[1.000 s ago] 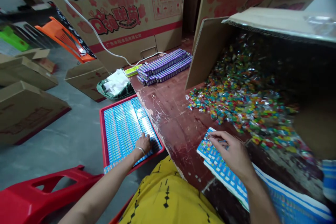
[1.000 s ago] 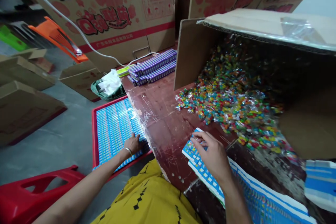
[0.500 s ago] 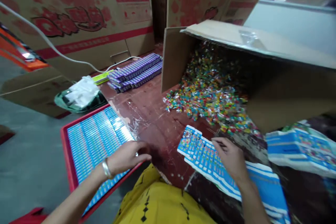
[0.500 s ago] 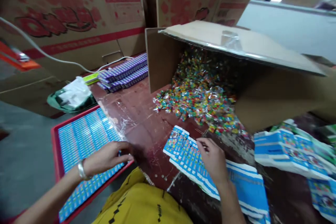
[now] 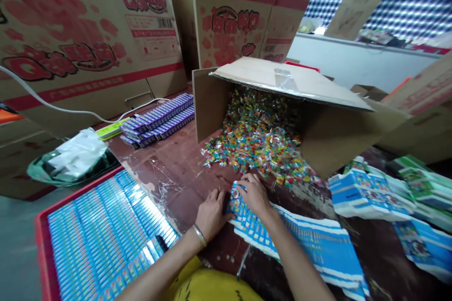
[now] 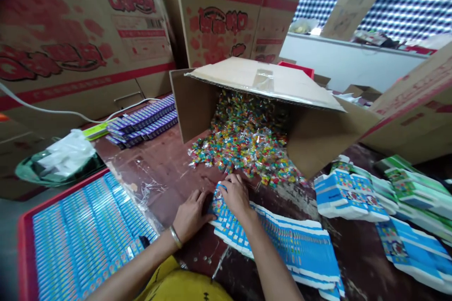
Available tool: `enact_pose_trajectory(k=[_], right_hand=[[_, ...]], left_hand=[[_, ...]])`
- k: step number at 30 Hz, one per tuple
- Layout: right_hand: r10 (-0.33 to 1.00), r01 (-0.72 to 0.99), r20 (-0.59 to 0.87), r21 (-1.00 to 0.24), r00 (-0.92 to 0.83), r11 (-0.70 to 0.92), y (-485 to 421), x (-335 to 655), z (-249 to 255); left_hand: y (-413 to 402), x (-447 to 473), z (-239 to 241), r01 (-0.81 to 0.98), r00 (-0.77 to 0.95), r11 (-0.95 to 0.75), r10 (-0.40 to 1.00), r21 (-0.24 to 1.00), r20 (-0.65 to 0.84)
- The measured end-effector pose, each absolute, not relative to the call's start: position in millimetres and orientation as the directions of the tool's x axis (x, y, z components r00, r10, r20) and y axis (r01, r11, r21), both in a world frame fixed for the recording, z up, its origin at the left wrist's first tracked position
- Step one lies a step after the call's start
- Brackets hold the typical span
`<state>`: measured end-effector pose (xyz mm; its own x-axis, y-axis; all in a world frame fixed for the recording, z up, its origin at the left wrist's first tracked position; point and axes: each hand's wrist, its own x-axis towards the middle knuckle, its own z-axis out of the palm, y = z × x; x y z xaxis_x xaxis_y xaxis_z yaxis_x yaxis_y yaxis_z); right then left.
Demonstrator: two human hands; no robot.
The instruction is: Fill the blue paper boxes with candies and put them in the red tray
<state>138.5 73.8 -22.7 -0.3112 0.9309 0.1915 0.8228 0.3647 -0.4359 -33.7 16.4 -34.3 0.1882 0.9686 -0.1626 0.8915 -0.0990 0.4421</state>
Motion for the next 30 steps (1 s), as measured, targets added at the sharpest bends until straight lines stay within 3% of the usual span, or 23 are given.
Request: enact_pose_trajectory(k=[8, 15, 23, 26, 28, 30], right_hand=[[0.938, 0.785, 0.203, -0.514, -0.28, 0.345, 76.8, 136.8, -20.5], [0.958, 0.671, 0.221, -0.685, -0.182, 0.285, 66.0, 147.8, -10.3], [0.996, 0.44, 0.07, -0.894, -0.052, 0.086, 63.9, 152.3, -15.8], [0.997, 0.37, 0.04, -0.927, -0.072, 0.064, 53.6, 154.9, -3.8], [0.991, 0.31, 0.031, -0.948, -0.13, 0.071, 41.6, 156.7, 5.0], [0.976, 0.241, 0.04, -0.966, -0.214, 0.092, 28.4, 158.2, 11.7]], left_hand=[[14.7, -34.1, -39.3, 0.879, 0.176, -0.092, 0.975, 0.468, -0.138], [8.8, -32.6, -32.1, 0.851, 0.206, -0.125, 0.973, 0.509, -0.106], [5.6, -10.3, -23.0, 0.705, 0.209, -0.137, 0.978, 0.696, -0.019], [9.9, -7.1, -19.0, 0.524, 0.202, -0.077, 0.979, 0.848, -0.036], [13.1, -8.0, -13.8, 0.263, 0.269, 0.005, 0.96, 0.965, -0.079], [15.3, -10.4, -7.0, -0.001, 0.365, 0.129, 0.923, 0.992, -0.12]])
